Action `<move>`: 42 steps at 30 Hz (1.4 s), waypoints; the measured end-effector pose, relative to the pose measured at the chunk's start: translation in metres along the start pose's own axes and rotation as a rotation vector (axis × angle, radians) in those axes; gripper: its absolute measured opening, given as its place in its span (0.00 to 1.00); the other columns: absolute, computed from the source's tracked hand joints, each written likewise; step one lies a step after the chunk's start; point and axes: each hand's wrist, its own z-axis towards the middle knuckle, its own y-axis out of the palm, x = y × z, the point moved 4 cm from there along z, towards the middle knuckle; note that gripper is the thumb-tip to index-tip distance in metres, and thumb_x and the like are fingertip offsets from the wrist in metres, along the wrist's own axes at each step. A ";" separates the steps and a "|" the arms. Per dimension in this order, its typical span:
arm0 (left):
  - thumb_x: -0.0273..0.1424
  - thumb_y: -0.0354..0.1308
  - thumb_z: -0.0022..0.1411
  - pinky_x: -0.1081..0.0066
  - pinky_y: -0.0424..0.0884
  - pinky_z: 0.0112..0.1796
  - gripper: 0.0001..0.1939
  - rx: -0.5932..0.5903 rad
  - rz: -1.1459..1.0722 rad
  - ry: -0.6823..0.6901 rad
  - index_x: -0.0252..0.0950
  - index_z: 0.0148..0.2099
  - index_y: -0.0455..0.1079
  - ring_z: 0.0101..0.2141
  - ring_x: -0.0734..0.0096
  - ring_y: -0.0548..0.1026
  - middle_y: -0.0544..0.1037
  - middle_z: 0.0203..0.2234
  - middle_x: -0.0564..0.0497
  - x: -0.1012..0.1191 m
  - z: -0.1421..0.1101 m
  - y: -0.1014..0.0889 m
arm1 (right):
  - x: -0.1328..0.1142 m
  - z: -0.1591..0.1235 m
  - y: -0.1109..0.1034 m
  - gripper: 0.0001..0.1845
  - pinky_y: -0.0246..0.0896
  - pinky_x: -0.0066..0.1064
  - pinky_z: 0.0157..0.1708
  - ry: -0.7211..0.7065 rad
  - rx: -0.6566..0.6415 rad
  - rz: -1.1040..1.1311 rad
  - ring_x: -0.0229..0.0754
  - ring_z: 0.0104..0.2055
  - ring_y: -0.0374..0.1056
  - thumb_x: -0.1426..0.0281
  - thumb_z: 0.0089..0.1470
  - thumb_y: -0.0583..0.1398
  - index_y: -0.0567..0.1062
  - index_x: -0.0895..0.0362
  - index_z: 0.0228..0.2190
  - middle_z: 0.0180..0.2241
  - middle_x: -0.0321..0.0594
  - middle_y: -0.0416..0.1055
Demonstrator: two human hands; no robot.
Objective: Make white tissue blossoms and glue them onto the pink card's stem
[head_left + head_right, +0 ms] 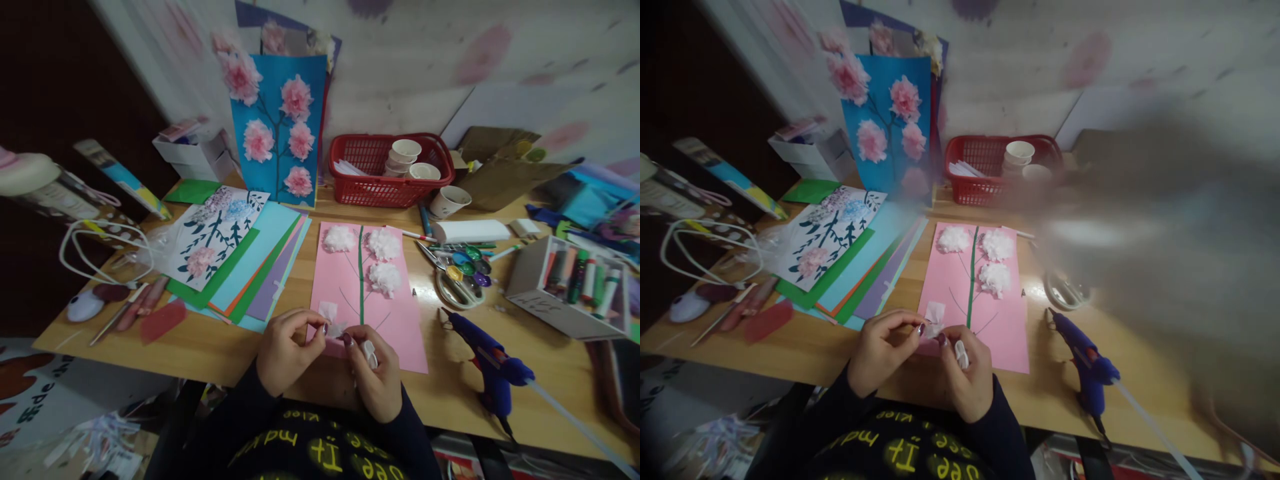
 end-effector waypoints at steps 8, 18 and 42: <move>0.23 0.56 0.55 0.71 0.73 0.33 0.06 -0.026 -0.004 -0.060 0.36 0.31 0.74 0.30 0.68 0.78 0.80 0.26 0.50 -0.006 -0.001 0.002 | -0.002 0.001 0.000 0.11 0.52 0.27 0.19 0.008 -0.026 -0.003 0.34 0.18 0.55 0.63 0.60 0.56 0.73 0.56 0.31 0.19 0.31 0.65; 0.23 0.55 0.54 0.72 0.74 0.33 0.07 -0.041 -0.012 -0.055 0.37 0.31 0.74 0.30 0.68 0.79 0.81 0.27 0.50 -0.003 -0.002 0.004 | -0.006 0.005 0.002 0.09 0.54 0.27 0.22 -0.013 -0.036 -0.051 0.35 0.21 0.60 0.68 0.58 0.55 0.72 0.56 0.29 0.21 0.32 0.66; 0.36 0.65 0.48 0.71 0.74 0.34 0.13 0.187 -0.519 -0.607 0.33 0.34 0.72 0.28 0.68 0.79 0.80 0.26 0.50 -0.053 0.002 -0.026 | -0.006 0.007 0.005 0.09 0.50 0.26 0.21 0.013 -0.054 -0.080 0.34 0.21 0.55 0.68 0.58 0.54 0.69 0.57 0.28 0.20 0.30 0.61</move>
